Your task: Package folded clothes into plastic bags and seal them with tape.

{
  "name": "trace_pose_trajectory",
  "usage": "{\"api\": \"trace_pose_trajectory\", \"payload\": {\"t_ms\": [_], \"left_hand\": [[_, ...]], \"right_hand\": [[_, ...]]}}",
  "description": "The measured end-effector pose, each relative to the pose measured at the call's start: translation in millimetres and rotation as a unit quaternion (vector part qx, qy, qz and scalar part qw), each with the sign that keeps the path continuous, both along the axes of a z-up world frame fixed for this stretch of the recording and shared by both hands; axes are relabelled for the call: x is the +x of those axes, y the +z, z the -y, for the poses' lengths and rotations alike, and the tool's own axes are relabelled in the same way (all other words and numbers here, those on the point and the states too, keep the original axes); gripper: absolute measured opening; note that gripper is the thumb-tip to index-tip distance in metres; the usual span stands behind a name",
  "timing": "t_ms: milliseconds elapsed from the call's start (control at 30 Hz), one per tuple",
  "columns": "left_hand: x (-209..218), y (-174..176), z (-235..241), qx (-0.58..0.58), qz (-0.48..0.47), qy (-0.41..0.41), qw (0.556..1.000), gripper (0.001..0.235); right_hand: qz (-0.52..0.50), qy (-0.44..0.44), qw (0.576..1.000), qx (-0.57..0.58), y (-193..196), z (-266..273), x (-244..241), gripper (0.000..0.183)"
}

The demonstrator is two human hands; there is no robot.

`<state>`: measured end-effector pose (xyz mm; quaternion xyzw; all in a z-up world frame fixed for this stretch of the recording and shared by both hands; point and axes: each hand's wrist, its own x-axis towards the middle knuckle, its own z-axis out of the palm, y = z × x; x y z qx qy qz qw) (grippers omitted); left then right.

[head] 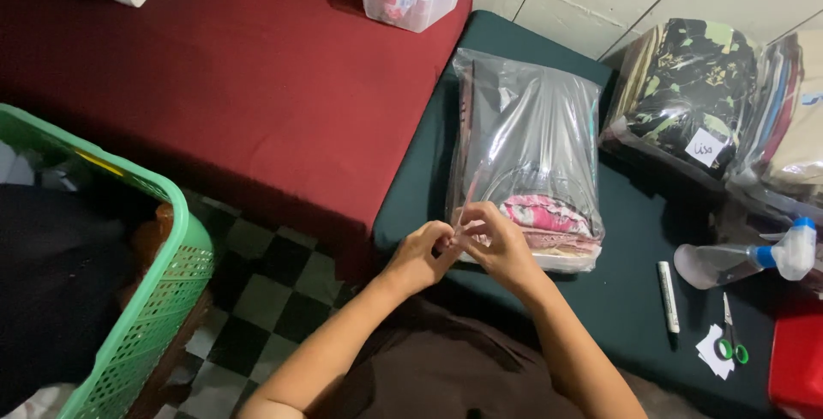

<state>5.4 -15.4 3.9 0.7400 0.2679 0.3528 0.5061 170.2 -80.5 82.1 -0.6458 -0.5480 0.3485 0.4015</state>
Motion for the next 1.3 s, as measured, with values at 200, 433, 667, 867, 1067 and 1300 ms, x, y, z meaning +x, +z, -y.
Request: {"api": "trace_pose_trajectory", "payload": {"t_ms": [200,433,667,867,1067,1300], "left_hand": [[0,9,6,0.093,-0.04,0.014,0.995,0.013],[3,11,8,0.125,-0.06,0.033,0.99,0.009],[0,20,13,0.135,-0.057,0.045,0.988,0.01],[-2,19,15,0.158,-0.038,0.033,0.986,0.011],[-5,20,14,0.177,-0.044,0.025,0.983,0.012],[-7,15,3,0.233,-0.065,-0.027,0.97,0.015]], "right_hand": [[0.009,0.019,0.998,0.06,25,4,-11,0.046],[0.288,0.005,0.956,0.058,-32,33,1,0.019],[0.372,-0.013,0.926,0.061,-48,29,-3,0.025],[0.37,-0.015,0.925,0.088,-49,30,-6,0.027],[0.396,-0.062,0.91,0.101,-56,27,-15,0.02],[0.403,-0.089,0.904,0.107,-68,26,-19,0.014]]}}
